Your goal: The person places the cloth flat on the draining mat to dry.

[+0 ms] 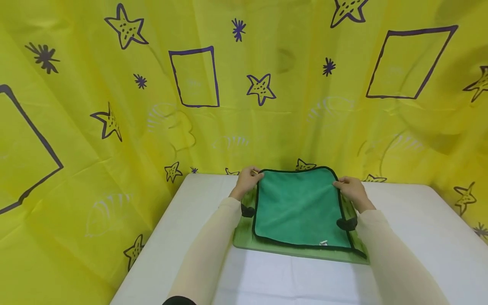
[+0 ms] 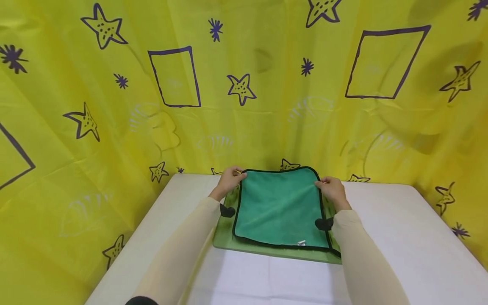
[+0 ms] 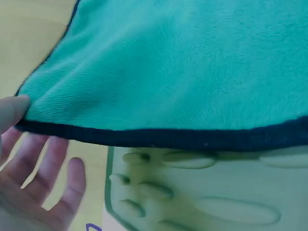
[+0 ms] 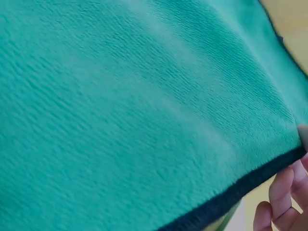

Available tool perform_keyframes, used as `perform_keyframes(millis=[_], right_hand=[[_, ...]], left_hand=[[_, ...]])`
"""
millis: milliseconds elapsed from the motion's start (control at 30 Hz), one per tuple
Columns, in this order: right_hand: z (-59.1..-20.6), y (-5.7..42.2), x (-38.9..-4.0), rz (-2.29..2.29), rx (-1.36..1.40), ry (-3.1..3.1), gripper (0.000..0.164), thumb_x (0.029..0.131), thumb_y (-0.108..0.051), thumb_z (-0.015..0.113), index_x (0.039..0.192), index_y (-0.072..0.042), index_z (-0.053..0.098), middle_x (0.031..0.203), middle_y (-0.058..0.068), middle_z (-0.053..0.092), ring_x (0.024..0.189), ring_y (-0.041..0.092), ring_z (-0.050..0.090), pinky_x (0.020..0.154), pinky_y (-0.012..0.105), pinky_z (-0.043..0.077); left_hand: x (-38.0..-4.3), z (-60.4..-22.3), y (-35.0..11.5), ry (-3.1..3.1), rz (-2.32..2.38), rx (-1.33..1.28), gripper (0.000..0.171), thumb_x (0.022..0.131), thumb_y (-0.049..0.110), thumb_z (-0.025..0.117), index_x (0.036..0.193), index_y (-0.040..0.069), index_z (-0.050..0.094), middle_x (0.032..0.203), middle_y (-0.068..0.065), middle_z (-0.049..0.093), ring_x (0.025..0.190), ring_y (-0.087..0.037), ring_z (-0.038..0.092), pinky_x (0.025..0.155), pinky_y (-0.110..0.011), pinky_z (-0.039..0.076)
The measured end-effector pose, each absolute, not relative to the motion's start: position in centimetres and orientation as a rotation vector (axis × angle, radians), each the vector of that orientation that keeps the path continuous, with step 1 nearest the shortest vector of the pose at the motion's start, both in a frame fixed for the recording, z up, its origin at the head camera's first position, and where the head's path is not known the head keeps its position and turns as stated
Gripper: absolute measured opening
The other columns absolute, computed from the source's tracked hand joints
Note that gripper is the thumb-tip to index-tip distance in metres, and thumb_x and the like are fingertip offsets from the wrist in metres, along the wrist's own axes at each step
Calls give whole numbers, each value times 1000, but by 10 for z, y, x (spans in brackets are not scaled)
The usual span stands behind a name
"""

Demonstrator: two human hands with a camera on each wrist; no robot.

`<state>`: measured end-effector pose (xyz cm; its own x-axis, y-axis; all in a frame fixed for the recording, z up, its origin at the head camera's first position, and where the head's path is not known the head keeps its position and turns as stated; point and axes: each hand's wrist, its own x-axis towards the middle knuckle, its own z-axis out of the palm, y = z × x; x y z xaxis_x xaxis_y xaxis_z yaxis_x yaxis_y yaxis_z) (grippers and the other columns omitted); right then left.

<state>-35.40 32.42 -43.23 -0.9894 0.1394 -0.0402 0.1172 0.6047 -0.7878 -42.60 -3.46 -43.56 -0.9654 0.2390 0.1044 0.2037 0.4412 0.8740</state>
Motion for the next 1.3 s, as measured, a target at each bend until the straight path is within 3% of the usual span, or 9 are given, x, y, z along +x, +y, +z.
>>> perform_keyframes(millis=[133, 233, 433, 567, 733, 900, 1100, 1200, 1300], right_hand=[[-435, 323, -354, 1401, -198, -2836, 48, 107, -27, 48, 133, 13, 52, 131, 33, 54, 109, 40, 54, 86, 43, 49], [-439, 324, -354, 1396, -139, -2897, 42, 106, -22, 50, 127, 15, 56, 105, 22, 63, 92, 28, 57, 76, 34, 48], [-449, 325, -357, 1334, -84, -2923, 23, 102, -16, 57, 96, 6, 61, 72, -1, 49, 72, 17, 47, 67, 30, 39], [-450, 324, -358, 1244, -106, -2916, 25, 100, -18, 58, 100, 6, 60, 83, 12, 58, 82, 28, 54, 71, 35, 44], [-448, 322, -361, 1208, -184, -2875, 35, 101, -22, 56, 117, 9, 54, 125, 36, 56, 110, 47, 55, 88, 51, 49], [-449, 320, -363, 1207, -232, -2843, 34, 101, -22, 56, 116, 8, 54, 129, 38, 55, 114, 50, 55, 91, 55, 48], [-454, 325, -365, 1168, -73, -2994, 28, 99, -18, 58, 77, -2, 51, 71, 12, 49, 70, 26, 49, 67, 36, 43], [-457, 327, -365, 1193, 7, -3027, 40, 97, -15, 60, 65, -14, 35, 62, -3, 27, 60, 16, 33, 61, 32, 32], [-458, 328, -362, 1222, 15, -3028, 43, 95, -14, 61, 63, -17, 34, 60, -6, 26, 58, 14, 31, 59, 30, 31]], left_hand=[[-425, -445, -33, 2648, 1355, 430, 29, 102, 27, 65, 125, 9, 68, 112, -14, 69, 89, -22, 64, 76, -36, 54], [-423, -453, -33, 2689, 1176, 437, 34, 99, 24, 68, 127, 5, 68, 118, -16, 70, 97, -27, 67, 82, -39, 56], [-420, -457, -32, 2807, 1123, 410, 29, 99, 24, 69, 121, 6, 72, 112, -14, 71, 91, -25, 65, 76, -37, 54], [-420, -455, -31, 2888, 1185, 376, 23, 101, 26, 67, 115, 11, 74, 105, -11, 73, 84, -23, 65, 71, -35, 52], [-422, -454, -31, 2936, 1295, 327, 21, 103, 26, 63, 117, 13, 70, 103, -10, 72, 79, -21, 64, 68, -34, 51], [-421, -457, -34, 2921, 1372, 325, 19, 104, 25, 60, 118, 14, 68, 104, -10, 72, 75, -21, 62, 63, -32, 49], [-417, -462, -37, 2859, 1256, 387, 19, 102, 20, 64, 119, 13, 69, 107, -13, 74, 87, -27, 69, 72, -36, 54], [-416, -464, -38, 2848, 1185, 391, 25, 99, 18, 68, 123, 10, 69, 107, -14, 74, 89, -26, 70, 73, -35, 54], [-417, -466, -39, 2860, 1143, 382, 27, 97, 18, 70, 123, 8, 70, 105, -13, 74, 85, -23, 68, 70, -32, 52]])
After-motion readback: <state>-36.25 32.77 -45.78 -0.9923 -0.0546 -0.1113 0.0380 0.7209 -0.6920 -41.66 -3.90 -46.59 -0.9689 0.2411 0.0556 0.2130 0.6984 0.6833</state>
